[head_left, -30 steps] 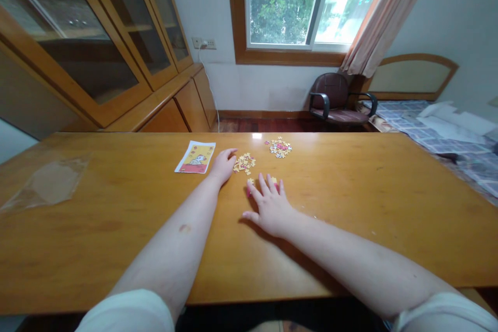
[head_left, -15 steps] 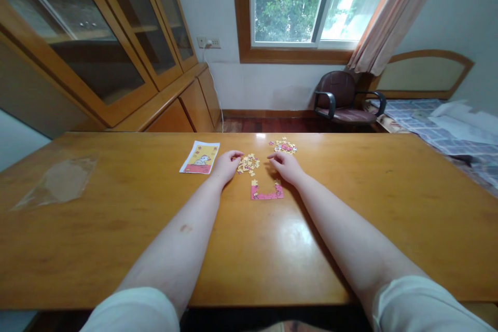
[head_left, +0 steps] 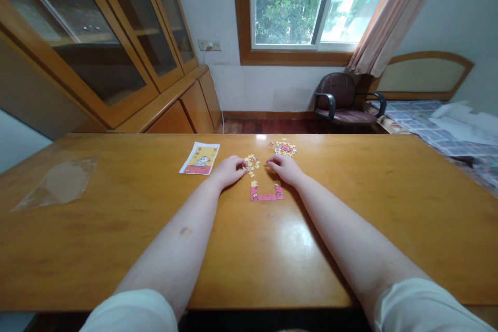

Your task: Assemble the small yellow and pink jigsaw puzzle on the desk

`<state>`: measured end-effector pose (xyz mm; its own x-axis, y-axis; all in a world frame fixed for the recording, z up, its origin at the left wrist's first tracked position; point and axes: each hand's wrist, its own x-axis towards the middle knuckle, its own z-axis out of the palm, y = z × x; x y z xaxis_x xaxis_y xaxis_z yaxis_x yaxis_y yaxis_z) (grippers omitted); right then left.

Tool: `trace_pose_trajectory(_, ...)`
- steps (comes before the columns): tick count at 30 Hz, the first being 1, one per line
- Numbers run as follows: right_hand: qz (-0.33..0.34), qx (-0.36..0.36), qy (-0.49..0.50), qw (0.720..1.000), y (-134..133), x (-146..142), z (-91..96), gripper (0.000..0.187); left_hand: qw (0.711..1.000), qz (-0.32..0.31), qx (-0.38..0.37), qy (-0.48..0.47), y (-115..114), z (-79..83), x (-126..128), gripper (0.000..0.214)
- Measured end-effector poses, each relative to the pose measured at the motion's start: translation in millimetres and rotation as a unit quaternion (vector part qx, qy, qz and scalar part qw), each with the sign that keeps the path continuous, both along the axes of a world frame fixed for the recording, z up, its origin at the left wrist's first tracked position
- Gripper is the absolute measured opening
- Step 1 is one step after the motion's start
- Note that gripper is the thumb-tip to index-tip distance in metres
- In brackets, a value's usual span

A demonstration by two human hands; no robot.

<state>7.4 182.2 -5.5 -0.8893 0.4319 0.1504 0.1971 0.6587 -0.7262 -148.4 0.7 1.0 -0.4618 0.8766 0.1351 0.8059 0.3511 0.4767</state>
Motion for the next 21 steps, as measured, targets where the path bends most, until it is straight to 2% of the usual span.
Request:
trace_pose_trajectory(7, 0.005, 0.002, 0.013, 1.0, 0.2, -0.5, -0.9, 0.021, 0.999, 0.013, 0.052, -0.007, 3.5, 4.0, 3.9, 0.018)
trace_pose_trajectory(11, 0.049, -0.019, 0.032, 0.998, -3.2, -0.3, 1.1, 0.024, 0.994, -0.026, 0.101, 0.013, 6.9, 8.8, 15.3, 0.016)
trace_pose_trajectory(16, 0.112, -0.133, 0.028, 0.984, -9.7, 0.5, 0.3, 0.032, 0.987, -0.081, 0.109, 0.085, 10.4, 11.4, 29.2, 0.016)
trace_pose_trajectory(21, 0.102, -0.24, 0.01, 0.965, -11.1, -2.4, -4.4, 0.04, 0.988, -0.098, 0.085, 0.088, 11.2, 11.8, 30.7, 0.016)
